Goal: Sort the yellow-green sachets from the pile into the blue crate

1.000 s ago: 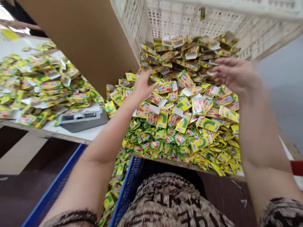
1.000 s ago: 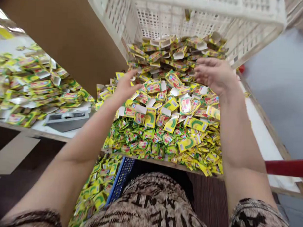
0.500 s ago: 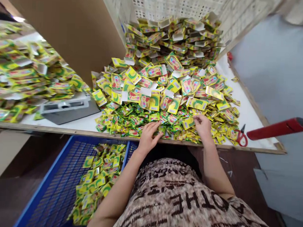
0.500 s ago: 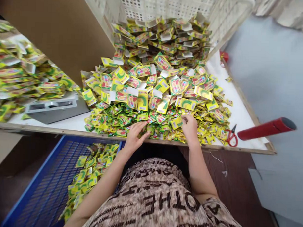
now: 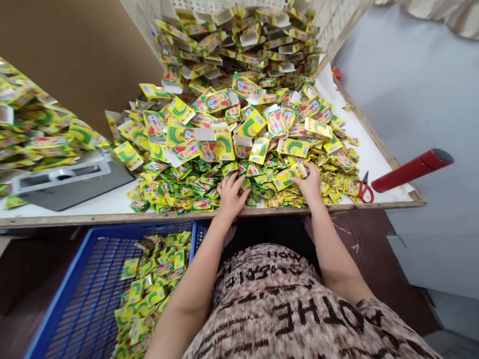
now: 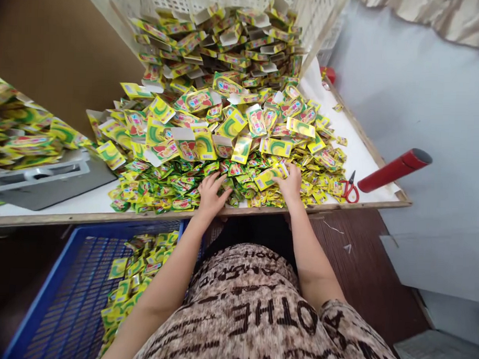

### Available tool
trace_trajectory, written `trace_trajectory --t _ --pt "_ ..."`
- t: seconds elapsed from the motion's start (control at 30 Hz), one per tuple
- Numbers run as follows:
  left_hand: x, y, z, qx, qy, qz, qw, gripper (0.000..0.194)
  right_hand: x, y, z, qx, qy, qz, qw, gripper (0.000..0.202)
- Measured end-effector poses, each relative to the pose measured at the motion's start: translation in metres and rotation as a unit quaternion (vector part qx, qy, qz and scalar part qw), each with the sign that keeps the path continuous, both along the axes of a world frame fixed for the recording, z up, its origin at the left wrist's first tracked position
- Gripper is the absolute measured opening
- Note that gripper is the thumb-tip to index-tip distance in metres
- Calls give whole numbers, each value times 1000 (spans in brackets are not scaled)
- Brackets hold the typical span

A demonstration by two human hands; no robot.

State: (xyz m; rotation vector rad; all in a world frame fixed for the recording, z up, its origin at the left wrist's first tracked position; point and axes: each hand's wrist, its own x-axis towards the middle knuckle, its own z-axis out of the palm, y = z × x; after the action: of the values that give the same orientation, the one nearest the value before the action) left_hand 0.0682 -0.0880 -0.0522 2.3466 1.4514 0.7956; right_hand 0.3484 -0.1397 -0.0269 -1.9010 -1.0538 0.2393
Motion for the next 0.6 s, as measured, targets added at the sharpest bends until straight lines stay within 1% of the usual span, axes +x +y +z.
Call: trace_trajectory --t 0.03,0.07,0.13,0.17,0.2,0.27,0.3,0.33,0.4,0.43,0.47,0.53,0.57,0.6 --pt "-2 -4 0 8 -34 3 999 41 4 -3 5 12 45 3 999 49" --pt "-2 -7 1 17 -68 4 998 35 7 -6 10 30 90 6 996 40" --pt "6 -15 8 38 -128 -4 991 30 7 -15 24 79 147 13 986 32" --pt "12 -18 13 48 -149 -20 987 30 3 -19 32 102 151 28 983 30" --pt "20 -19 20 52 -162 -47 984 35 -3 -23 39 115 139 58 982 28" --pt "35 -17 34 31 -169 -118 978 53 -18 -28 52 100 99 157 978 26" --pt "40 -14 41 10 -172 -142 975 59 -26 -28 56 86 88 204 971 24" --pt "42 -10 47 -11 -173 -151 973 59 -34 -27 59 75 90 238 964 23" --pt "37 -2 58 -24 -159 -130 978 53 -46 -23 62 62 110 273 954 21" --pt "32 1 62 -16 -142 -120 982 51 -50 -19 62 57 117 287 949 22" --pt "25 4 65 -7 -117 -123 985 51 -54 -16 61 50 116 310 942 24" --pt "13 5 66 -21 -64 -157 985 45 -59 -7 58 40 105 365 924 22" --pt "9 5 64 -46 -49 -160 985 38 -61 -3 55 44 101 370 923 20" --pt "6 5 59 -73 -43 -143 986 33 -62 0 52 51 96 352 929 19"
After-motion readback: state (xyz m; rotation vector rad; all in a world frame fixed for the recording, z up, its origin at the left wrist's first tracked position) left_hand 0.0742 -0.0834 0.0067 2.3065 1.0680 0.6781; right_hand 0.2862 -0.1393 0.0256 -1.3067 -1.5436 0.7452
